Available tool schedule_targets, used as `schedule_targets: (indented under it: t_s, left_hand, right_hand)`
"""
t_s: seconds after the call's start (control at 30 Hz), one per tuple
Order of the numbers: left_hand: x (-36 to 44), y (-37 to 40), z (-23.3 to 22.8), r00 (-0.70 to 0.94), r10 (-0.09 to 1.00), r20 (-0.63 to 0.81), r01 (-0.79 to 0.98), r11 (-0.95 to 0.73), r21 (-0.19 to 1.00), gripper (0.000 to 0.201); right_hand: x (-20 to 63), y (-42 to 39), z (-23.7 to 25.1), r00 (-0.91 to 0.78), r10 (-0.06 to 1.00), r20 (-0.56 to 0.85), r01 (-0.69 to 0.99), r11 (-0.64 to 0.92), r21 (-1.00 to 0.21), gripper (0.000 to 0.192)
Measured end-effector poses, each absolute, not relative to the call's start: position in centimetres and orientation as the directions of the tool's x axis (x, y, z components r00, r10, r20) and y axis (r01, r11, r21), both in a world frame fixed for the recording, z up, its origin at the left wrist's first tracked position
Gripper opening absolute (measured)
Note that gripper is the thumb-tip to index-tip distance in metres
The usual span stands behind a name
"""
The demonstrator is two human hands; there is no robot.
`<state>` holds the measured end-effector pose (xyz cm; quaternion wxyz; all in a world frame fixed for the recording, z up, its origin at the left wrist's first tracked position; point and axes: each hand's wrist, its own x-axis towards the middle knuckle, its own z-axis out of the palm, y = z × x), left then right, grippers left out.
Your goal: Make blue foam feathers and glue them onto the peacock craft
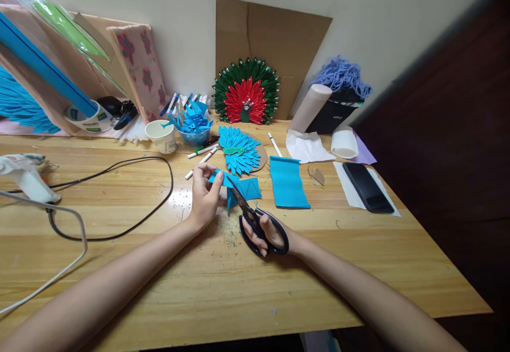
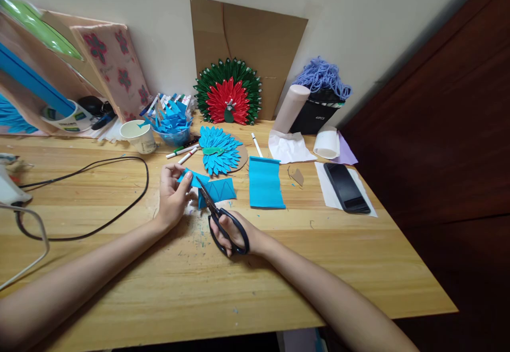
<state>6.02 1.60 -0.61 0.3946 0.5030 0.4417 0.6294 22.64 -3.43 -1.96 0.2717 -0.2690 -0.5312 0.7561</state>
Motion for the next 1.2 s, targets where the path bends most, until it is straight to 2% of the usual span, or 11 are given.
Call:
schedule_targets:
  t_s: [0.3, 0.5, 0.67, 0.97, 1.2]
  left_hand:
    - [6.1, 1.3, -0.4, -0.102, 0.967, 0.234, -0.117, -0.245, 0.962, 0.02]
    - [6.1, 1.5, -0.5, -0.108, 0.967, 0.23, -0.134, -0.244, 0.96, 0.022]
    - [6.0, 1.5, -0.6, -0.107, 0.967, 0.231, -0.145, -0.245, 0.959, 0.014]
    - [6.1, 1.6, -0.7, -0.102, 0.969, 0.225, -0.126, -0.237, 0.963, 0.016]
    - [6.0, 1.5, -0.8, -0.088, 0.975, 0.204, -0.153, -0.215, 0.965, 0.015]
  right_hand:
    - [22.6, -3.3, -3.0, -0.712, 0.672, -0.203, -0.099, -0.382, -0.919, 0.075]
    - [22.4, -3.3, -2.5, -0.696, 0.698, -0.168, -0.089, -0.315, -0.945, 0.07]
    - [22.1, -3.4, -1.6, -0.673, 0.724, -0.155, -0.078, -0.278, -0.957, 0.069]
    - [22.0, -3.1, -1.7, -0.695, 0.676, -0.245, -0.057, -0.391, -0.919, 0.077]
    - [21.4, -3.2, -0.7, -0.646, 0.741, -0.186, -0.049, -0.283, -0.958, 0.069]
